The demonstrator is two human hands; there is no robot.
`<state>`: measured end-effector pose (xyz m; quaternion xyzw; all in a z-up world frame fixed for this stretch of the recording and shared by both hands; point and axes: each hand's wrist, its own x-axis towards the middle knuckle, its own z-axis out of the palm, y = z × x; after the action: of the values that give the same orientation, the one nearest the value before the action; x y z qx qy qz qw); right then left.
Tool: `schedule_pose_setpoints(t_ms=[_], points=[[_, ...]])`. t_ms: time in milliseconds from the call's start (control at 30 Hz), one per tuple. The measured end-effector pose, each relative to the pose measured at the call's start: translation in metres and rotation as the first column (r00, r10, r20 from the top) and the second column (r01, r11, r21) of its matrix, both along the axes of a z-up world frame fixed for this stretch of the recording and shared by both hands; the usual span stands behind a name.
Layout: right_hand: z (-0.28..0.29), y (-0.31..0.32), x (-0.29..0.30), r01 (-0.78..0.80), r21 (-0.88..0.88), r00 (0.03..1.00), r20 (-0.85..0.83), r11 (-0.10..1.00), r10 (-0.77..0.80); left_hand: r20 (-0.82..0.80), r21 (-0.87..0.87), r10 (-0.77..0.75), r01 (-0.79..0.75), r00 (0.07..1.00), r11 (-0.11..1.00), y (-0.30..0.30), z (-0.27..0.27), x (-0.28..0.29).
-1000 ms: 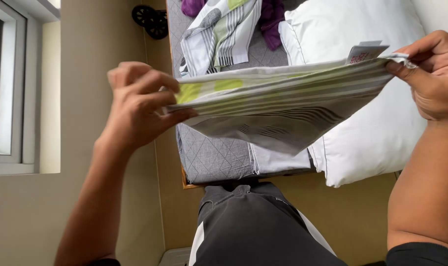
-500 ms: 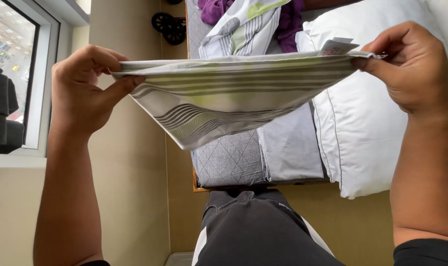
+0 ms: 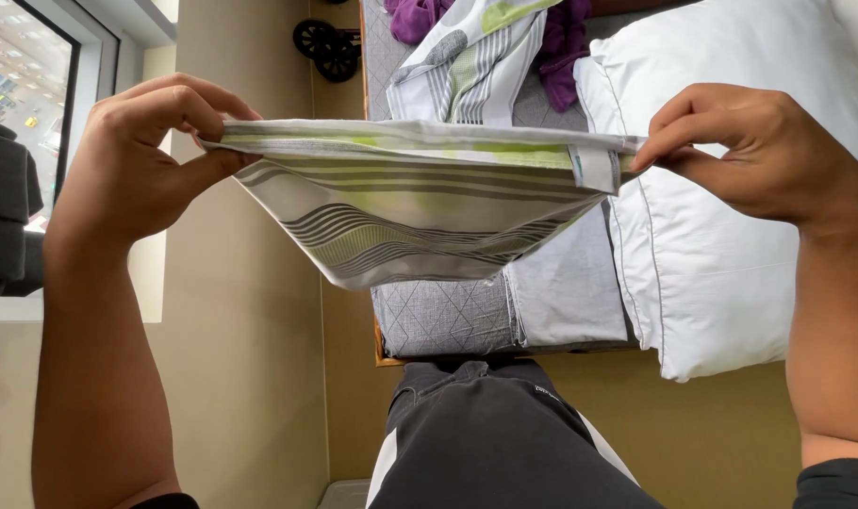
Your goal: Fold pillowcases and a towel on a bed.
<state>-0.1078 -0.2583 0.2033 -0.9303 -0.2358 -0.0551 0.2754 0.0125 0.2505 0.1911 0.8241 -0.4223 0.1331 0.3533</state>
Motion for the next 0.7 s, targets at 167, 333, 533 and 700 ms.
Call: schedule_pose_setpoints(t_ms=[167,333,533,700], points=[[-0.002,0.011,-0.003,0.223,-0.042,0.974,0.034,0.974,-0.222,-0.078,0.013,0.004,-0.003,0.997,1.0,0.008,-0.012,0.011],[0.0,0.014,0.002,0.234,-0.165,0.967,0.14,0.958,-0.212,-0.023,0.111,0.044,-0.041,0.999,0.993,0.004,-0.006,0.013],[0.008,0.023,0.004,0.116,-0.094,0.979,0.181,0.989,-0.098,0.058,0.149,0.103,-0.111,0.993,0.983,0.007,-0.002,0.01],[-0.004,0.012,0.004,0.196,-0.049,0.977,0.097,0.979,-0.191,0.052,0.122,0.088,-0.094,0.995,0.988,0.012,-0.007,0.016]])
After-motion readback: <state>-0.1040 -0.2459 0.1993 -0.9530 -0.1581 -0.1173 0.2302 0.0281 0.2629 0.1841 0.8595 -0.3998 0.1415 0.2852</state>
